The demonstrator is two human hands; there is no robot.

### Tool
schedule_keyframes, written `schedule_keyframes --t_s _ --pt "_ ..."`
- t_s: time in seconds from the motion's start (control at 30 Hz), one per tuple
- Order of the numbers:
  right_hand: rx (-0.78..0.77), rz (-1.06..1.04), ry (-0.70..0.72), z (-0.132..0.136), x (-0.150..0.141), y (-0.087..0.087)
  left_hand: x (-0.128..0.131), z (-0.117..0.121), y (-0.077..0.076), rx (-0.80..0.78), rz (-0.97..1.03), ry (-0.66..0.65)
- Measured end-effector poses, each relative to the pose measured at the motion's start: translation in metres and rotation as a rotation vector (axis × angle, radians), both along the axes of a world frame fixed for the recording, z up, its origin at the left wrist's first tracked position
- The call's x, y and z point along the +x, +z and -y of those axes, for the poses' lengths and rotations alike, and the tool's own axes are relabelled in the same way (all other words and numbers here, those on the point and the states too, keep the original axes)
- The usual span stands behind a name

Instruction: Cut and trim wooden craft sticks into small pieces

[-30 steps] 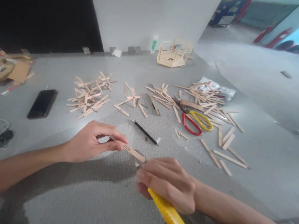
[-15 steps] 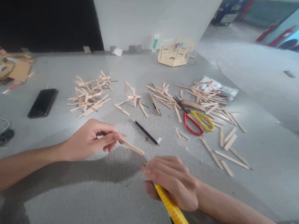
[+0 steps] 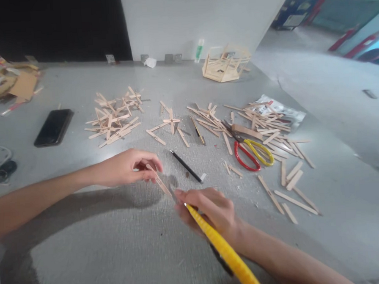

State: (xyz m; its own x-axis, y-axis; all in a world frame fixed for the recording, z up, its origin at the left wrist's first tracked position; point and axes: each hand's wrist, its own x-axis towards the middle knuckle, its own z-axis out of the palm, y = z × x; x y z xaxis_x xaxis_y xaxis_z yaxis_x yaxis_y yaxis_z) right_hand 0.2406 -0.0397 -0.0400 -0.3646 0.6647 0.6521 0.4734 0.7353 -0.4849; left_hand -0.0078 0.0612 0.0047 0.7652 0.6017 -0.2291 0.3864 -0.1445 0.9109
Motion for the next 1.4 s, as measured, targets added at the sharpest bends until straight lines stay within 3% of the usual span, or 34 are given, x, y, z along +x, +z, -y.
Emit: schedule_keyframes --t_s 0.1,0.3,0.4,0.67,1.07,1.4 --pt "-0.205 -0.055 -0.063 -0.007 -0.005 -0.007 -0.002 -0.007 -0.011 0.043 -0.071 -0.068" --pt "-0.688 -0.208 0.012 -0.019 -0.011 -0.02 -0.001 -0.011 -0.025 0.194 -0.137 -0.109" --pt "-0.803 -0.252 -0.002 -0.021 -0.014 -0.022 0.0 -0.01 -0.028 0.225 -0.147 -0.102" --pt "-0.599 -0.082 -0.051 -0.023 -0.021 -0.02 0.002 -0.009 -0.033 0.255 -0.099 -0.093" --pt "-0.638 -0.143 -0.079 -0.023 -0.02 -0.022 -0.002 -0.018 -0.035 0.25 -0.063 -0.206" --pt "-0.628 -0.132 -0.052 -0.023 -0.021 -0.022 -0.002 -0.017 -0.033 0.228 -0.042 -0.21"
